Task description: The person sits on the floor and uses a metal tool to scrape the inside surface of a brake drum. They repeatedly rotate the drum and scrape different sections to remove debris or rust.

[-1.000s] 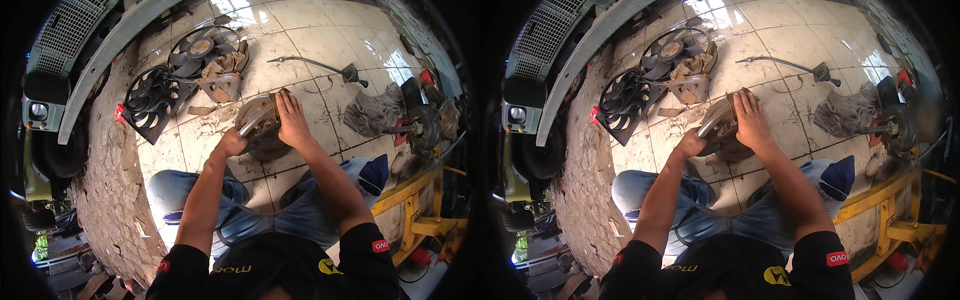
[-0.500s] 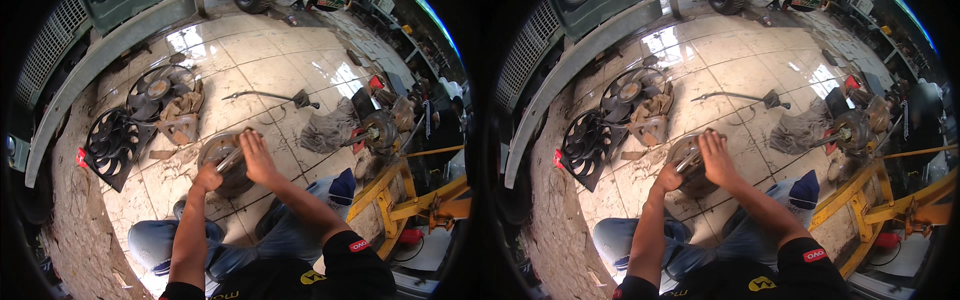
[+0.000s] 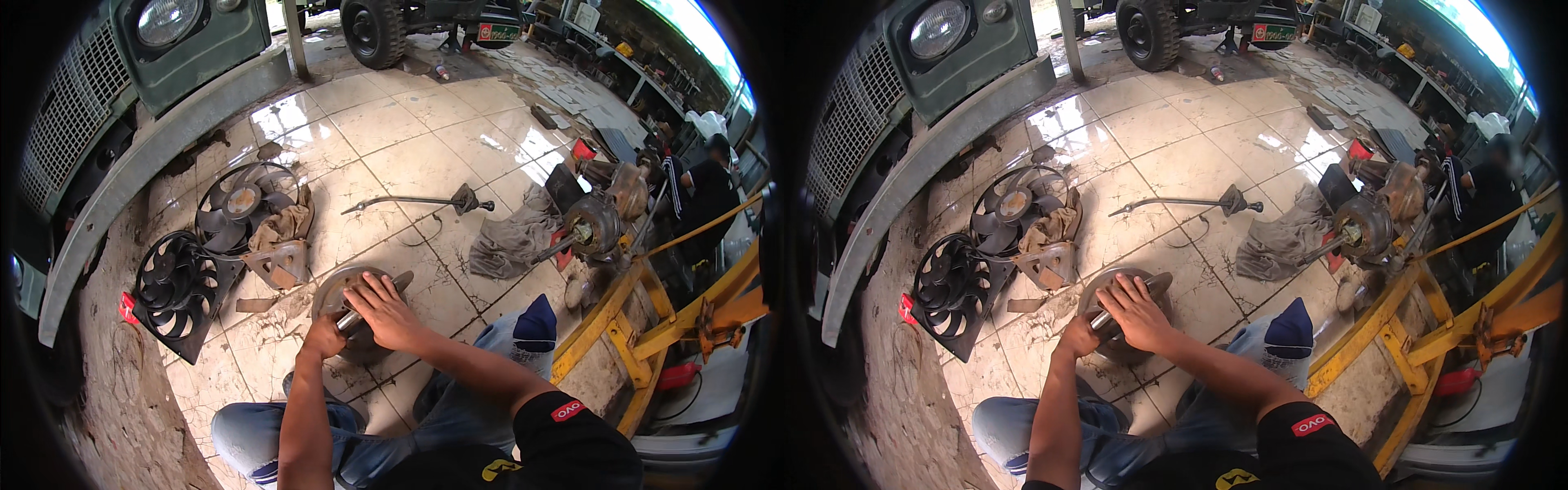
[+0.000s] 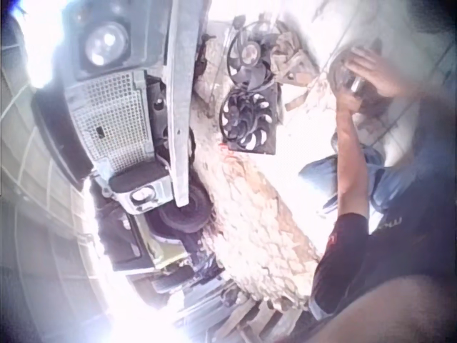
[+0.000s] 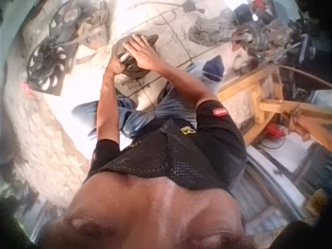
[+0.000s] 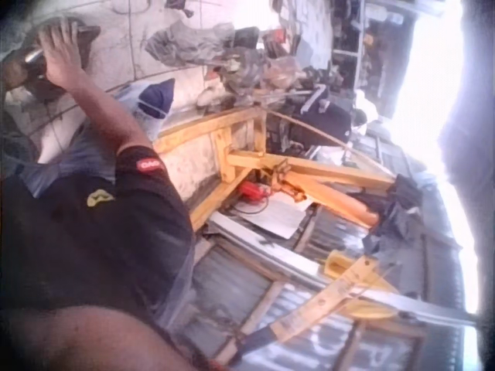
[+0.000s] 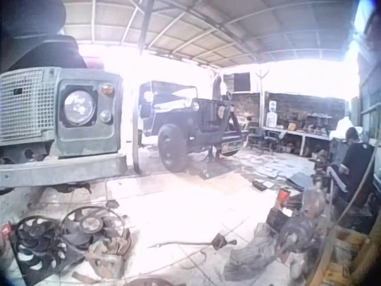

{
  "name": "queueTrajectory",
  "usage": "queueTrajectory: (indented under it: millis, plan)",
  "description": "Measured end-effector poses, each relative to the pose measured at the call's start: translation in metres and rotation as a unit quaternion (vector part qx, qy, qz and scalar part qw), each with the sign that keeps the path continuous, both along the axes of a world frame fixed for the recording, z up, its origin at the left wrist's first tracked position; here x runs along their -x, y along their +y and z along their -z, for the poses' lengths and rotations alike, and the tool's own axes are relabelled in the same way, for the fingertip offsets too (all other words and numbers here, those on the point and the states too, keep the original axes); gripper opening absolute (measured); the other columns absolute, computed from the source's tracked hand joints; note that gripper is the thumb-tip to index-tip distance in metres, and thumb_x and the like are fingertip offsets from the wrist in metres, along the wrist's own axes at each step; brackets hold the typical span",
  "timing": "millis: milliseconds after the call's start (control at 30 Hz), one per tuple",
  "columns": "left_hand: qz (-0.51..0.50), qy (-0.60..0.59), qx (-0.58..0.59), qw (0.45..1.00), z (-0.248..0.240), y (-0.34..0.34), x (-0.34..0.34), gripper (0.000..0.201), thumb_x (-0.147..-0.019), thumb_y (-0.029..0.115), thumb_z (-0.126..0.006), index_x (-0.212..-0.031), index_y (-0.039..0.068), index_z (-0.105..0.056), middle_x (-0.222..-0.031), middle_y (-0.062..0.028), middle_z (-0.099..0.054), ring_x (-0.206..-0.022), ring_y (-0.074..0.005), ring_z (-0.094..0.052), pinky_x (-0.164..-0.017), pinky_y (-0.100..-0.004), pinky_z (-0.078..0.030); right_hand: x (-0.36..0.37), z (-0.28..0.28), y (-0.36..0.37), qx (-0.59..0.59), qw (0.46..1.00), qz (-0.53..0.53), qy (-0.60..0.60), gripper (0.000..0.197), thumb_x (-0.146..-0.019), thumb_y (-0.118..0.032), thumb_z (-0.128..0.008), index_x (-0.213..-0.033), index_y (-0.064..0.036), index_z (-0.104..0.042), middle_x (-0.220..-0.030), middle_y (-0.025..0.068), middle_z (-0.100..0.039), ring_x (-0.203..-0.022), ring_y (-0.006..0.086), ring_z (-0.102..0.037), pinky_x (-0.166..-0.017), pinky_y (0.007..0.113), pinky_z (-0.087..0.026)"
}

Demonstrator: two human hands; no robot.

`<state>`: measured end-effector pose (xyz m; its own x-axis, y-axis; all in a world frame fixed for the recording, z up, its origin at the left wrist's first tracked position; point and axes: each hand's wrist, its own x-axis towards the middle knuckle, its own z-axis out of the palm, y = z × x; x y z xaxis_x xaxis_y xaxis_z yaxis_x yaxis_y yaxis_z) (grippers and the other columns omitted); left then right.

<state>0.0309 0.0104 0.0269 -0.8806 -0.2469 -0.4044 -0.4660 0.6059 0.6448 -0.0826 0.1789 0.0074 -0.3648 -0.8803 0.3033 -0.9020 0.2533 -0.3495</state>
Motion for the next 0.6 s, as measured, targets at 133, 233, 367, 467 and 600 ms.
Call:
queueTrajectory:
  millis: [133, 233, 367, 467, 600]
  plan:
    - [0.018, 0.045, 0.026, 0.998, 0.027, -0.008, -0.008, 0.054, -0.079, 0.008, -0.063, -0.133, 0.005, -0.063, -0.121, -0.0259, -0.068, -0.116, -0.0382, -0.065, -0.102, -0.0408, -0.050, 0.024, -0.004, 0.001, -0.022, 0.996, 0.068, -0.061, 0.085, -0.075, 0.004, -0.065, -0.154, -0.0044, -0.034, -0.150, 0.0209, -0.044, -0.146, 0.0459, -0.031, -0.121, 0.058, -0.021]
    - [0.019, 0.053, 0.024, 0.998, 0.029, -0.007, -0.005, 0.055, -0.080, 0.009, -0.061, -0.134, 0.004, -0.063, -0.123, -0.0255, -0.068, -0.118, -0.0380, -0.064, -0.103, -0.0404, -0.050, 0.031, -0.005, 0.007, -0.045, 0.988, 0.113, -0.095, 0.084, -0.075, 0.005, -0.063, -0.153, -0.0041, -0.033, -0.150, 0.0218, -0.043, -0.147, 0.0459, -0.029, -0.121, 0.059, -0.021]
    - [-0.008, 0.064, 0.013, 0.998, 0.021, -0.001, -0.006, 0.055, -0.079, 0.008, -0.061, -0.134, 0.004, -0.062, -0.122, -0.0256, -0.069, -0.116, -0.0372, -0.066, -0.101, -0.0398, -0.051, 0.004, -0.010, 0.002, -0.022, 0.999, 0.021, -0.026, 0.079, -0.076, 0.003, -0.062, -0.151, -0.0037, -0.038, -0.149, 0.0220, -0.046, -0.147, 0.0431, -0.031, -0.121, 0.058, -0.022]
    - [-0.057, 0.094, -0.003, 0.994, 0.026, -0.004, -0.006, 0.061, -0.075, 0.003, -0.064, -0.136, 0.006, -0.058, -0.119, -0.0237, -0.070, -0.114, -0.0381, -0.067, -0.100, -0.0408, -0.052, 0.009, -0.002, 0.000, 0.028, 0.999, -0.021, -0.003, 0.078, -0.074, -0.001, -0.065, -0.148, -0.0023, -0.041, -0.143, 0.0236, -0.051, -0.143, 0.0406, -0.038, -0.120, 0.056, -0.026]
    - [-0.114, 0.109, -0.048, 0.986, 0.024, 0.000, -0.005, 0.067, -0.074, 0.000, -0.065, -0.139, 0.009, -0.051, -0.118, -0.0212, -0.071, -0.113, -0.0372, -0.068, -0.098, -0.0414, -0.053, 0.049, 0.010, 0.013, 0.012, 0.980, 0.122, -0.159, 0.079, -0.070, -0.001, -0.067, -0.145, -0.0015, -0.043, -0.137, 0.0244, -0.054, -0.138, 0.0438, -0.041, -0.116, 0.056, -0.030]
